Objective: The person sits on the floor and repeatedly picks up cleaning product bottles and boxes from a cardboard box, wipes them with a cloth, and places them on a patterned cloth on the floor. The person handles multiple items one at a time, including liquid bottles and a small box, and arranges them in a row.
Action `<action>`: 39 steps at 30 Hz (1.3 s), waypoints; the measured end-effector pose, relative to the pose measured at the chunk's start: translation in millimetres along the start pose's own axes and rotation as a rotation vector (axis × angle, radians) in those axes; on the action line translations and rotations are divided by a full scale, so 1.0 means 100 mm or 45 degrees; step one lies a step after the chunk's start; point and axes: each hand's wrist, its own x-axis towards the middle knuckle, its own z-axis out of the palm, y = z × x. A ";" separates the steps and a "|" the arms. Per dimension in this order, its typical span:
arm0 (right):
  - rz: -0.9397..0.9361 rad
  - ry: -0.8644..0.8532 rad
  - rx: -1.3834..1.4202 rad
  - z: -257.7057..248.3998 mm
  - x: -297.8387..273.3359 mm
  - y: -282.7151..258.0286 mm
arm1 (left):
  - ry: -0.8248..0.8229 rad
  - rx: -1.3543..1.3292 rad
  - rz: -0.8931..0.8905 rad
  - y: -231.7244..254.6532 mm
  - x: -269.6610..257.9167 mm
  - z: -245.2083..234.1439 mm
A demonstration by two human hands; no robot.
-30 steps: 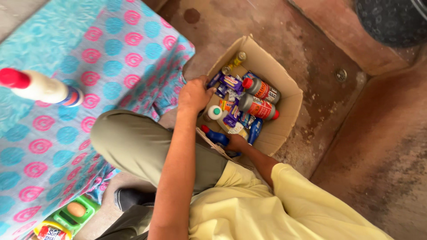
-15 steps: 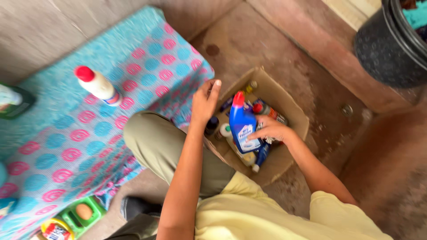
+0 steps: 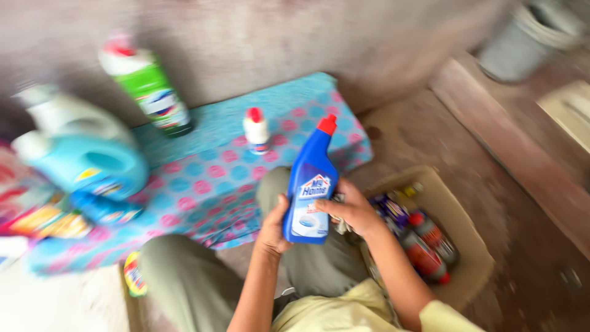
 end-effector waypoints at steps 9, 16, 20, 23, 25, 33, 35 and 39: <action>-0.333 0.531 0.255 -0.20 0.13 -0.45 | -0.345 -0.391 -0.095 -0.08 0.03 -0.07; -0.905 0.380 -0.548 0.28 0.05 -0.71 | -0.331 -0.380 0.052 -0.02 0.10 0.01; -0.997 0.076 -1.641 0.64 0.04 -0.57 | -0.079 -0.441 0.026 -0.08 0.19 -0.17; -1.030 0.054 -1.720 0.75 -0.04 -0.34 | -0.134 -0.448 0.052 -0.06 0.22 -0.21; -1.002 0.062 -1.837 0.78 -0.21 -0.15 | -0.123 -0.445 0.073 -0.04 0.18 -0.17; -1.095 -0.150 -1.852 0.72 -0.43 0.16 | -0.327 -0.420 0.046 -0.13 0.25 -0.29; -1.078 -0.055 -1.809 0.68 -0.21 0.00 | -0.169 -0.380 0.056 -0.17 0.33 -0.40; -1.064 0.148 -1.653 0.68 0.37 -0.34 | -0.077 -0.314 0.048 -0.20 0.45 -0.47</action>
